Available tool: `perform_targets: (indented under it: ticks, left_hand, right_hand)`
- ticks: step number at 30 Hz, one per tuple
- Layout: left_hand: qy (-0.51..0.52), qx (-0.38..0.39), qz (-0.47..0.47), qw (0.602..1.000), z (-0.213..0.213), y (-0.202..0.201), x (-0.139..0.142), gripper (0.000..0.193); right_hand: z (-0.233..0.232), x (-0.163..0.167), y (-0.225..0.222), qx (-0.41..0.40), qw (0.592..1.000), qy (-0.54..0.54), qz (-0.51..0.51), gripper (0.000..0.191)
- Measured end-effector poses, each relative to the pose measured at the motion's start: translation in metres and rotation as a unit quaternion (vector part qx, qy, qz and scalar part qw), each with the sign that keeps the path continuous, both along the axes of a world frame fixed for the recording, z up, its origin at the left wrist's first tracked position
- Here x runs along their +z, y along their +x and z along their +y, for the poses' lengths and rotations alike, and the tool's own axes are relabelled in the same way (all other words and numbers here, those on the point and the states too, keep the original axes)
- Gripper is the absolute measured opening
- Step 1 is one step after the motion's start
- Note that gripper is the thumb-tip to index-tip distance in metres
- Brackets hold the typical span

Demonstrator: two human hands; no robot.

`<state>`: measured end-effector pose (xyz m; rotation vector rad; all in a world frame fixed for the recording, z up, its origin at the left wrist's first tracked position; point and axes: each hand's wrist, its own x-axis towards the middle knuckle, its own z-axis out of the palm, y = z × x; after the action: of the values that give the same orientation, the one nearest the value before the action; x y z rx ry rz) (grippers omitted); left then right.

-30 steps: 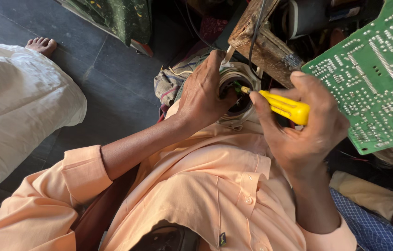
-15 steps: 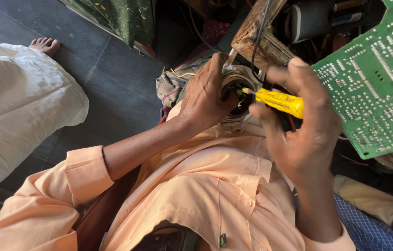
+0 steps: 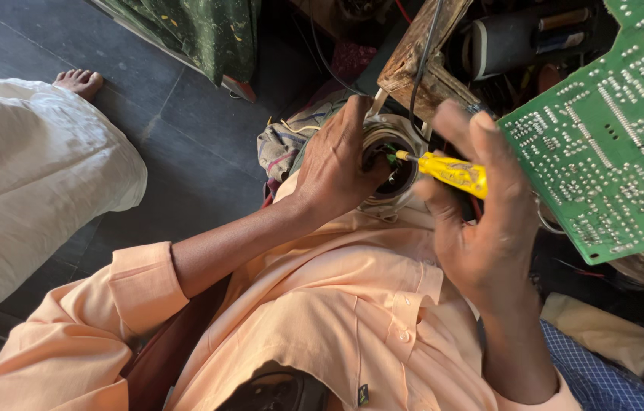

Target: The person sits at a cluttered repair workbench and uses a yellow-handled screwdriver to work on a small electrical component with a green circuit board, tightening and adjusting its parts. They then turn the component over, handle its attached wires, and reposition it while continuing to work on it by hand.

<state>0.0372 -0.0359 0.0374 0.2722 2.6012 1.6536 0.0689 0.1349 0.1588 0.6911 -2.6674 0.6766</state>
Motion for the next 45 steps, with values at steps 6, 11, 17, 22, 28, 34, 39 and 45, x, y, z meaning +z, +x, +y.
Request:
perform_targets:
  ticks: [6,11,17,22,28,34,39,45]
  left_hand:
    - [-0.009,0.008,0.013,1.000,0.004,0.000,-0.001,0.071]
    - [-0.012,0.015,0.034,0.999,0.003,0.001,0.002,0.072]
    - [-0.014,0.005,0.010,1.000,0.003,0.000,-0.001,0.070]
    - [-0.016,0.008,0.021,1.000,0.005,-0.002,-0.001,0.071]
    - [-0.023,0.011,0.038,0.999,0.006,-0.001,-0.002,0.072]
    - [-0.017,0.006,0.029,0.999,0.004,0.000,-0.004,0.072]
    - [-0.026,0.009,0.029,0.999,0.007,-0.002,-0.004,0.069]
    - [-0.014,0.014,0.047,0.999,0.008,-0.001,-0.002,0.069]
  right_hand:
    - [-0.002,-0.013,-0.005,0.007,0.998,-0.045,0.047,0.059]
    - [-0.002,-0.006,-0.002,0.012,0.998,-0.068,0.006,0.066]
    - [0.005,-0.015,0.013,-0.017,0.990,-0.129,-0.055,0.050]
    - [0.007,-0.027,0.010,-0.015,0.994,-0.107,0.004,0.051]
    - [0.005,-0.014,0.005,-0.005,0.996,-0.088,-0.001,0.065]
    - [0.008,-0.019,0.013,0.005,0.991,-0.128,-0.044,0.054]
    - [0.015,-0.034,0.015,-0.028,0.988,-0.146,-0.032,0.049]
    - [0.011,-0.029,0.012,-0.036,0.993,-0.110,0.018,0.053]
